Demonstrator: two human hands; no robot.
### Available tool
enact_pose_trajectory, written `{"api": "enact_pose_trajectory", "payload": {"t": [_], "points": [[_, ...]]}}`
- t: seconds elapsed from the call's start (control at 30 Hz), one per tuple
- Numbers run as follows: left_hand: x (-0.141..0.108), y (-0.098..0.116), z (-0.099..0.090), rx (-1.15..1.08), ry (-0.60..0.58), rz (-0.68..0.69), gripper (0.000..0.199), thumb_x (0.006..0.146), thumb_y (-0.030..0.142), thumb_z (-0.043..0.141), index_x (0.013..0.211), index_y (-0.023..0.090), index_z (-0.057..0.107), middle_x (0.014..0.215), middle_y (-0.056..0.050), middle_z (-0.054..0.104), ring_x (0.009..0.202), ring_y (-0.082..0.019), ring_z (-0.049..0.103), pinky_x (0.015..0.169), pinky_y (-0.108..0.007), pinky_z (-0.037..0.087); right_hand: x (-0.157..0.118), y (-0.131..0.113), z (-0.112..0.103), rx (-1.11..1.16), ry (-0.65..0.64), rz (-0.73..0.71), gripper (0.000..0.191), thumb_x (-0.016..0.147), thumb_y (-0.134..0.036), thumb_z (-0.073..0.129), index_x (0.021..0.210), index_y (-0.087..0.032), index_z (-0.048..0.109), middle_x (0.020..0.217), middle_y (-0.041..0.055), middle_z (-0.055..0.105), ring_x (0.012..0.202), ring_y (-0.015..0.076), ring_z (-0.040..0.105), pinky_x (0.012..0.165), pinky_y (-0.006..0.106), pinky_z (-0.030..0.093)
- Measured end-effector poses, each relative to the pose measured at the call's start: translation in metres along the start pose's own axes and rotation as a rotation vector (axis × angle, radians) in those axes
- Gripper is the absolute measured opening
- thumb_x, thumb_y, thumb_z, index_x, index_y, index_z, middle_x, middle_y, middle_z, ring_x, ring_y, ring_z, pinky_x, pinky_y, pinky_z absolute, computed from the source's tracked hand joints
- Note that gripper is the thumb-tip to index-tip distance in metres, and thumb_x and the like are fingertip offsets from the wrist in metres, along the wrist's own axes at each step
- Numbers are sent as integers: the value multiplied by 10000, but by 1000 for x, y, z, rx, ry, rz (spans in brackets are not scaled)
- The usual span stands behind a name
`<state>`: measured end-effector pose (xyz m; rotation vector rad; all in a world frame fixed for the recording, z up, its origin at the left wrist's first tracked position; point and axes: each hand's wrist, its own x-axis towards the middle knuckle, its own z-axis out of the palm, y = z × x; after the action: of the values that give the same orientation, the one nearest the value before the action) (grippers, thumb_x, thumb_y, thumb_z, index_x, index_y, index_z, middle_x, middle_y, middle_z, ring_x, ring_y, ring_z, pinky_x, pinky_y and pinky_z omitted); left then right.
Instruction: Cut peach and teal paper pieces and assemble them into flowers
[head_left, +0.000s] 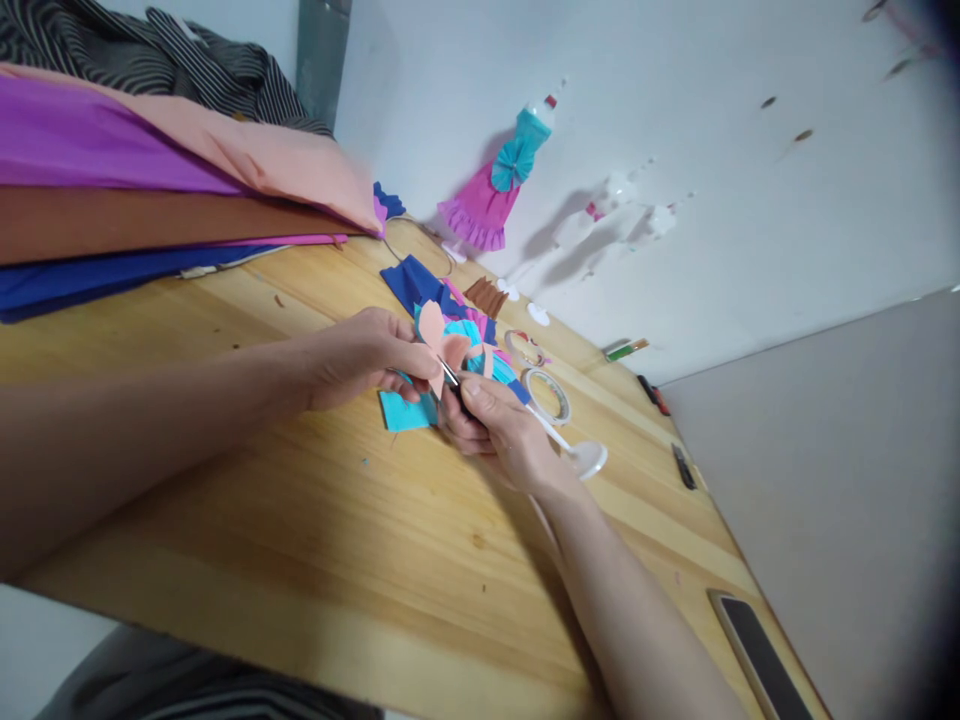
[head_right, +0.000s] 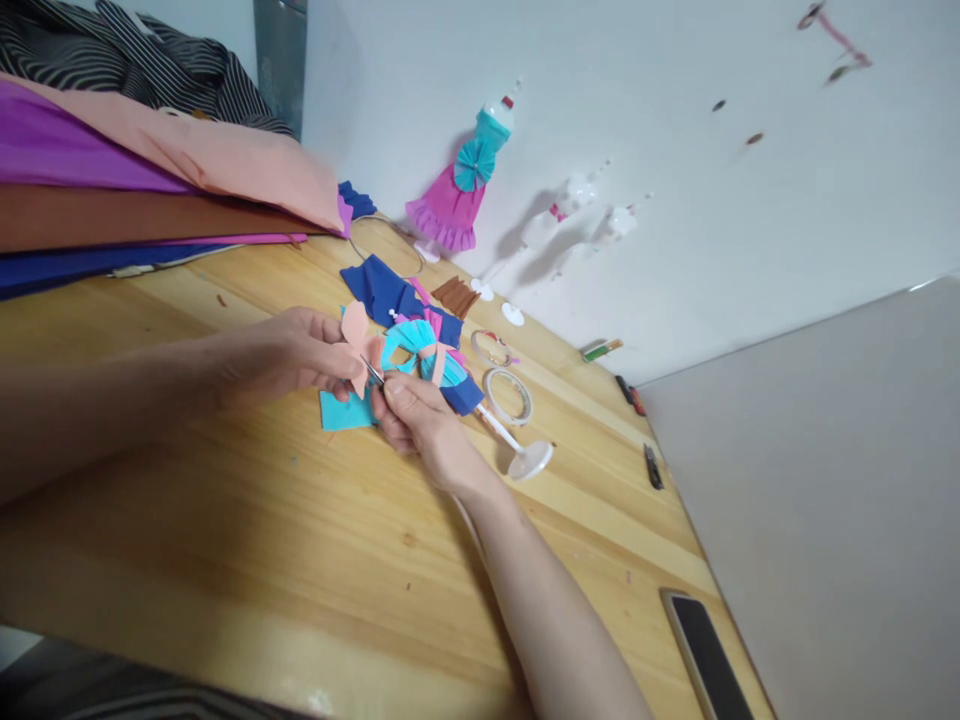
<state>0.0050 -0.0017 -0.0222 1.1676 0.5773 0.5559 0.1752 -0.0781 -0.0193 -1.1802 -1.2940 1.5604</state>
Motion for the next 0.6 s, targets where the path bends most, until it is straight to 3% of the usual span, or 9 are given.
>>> {"api": "enact_pose_trajectory", "payload": {"t": [0.4,0.6], "points": [[-1,3,-4,-103,-45,-24,225,786,256,606,717,66,705,695,-92,655,687,-147,562,632,-260,451,0,0,2,90,74,14,390,739,-509,659,642,-181,474,478,-95,257,412,48,156,390,209,86],[1,2,-4,-111,17,-28,160,729,229,661,689,76,687,716,-97,666,678,-144,571,643,-270,478,1,1,3,62,95,-6,393,742,-512,647,629,-183,464,479,-94,264,405,46,160,393,212,88]]}}
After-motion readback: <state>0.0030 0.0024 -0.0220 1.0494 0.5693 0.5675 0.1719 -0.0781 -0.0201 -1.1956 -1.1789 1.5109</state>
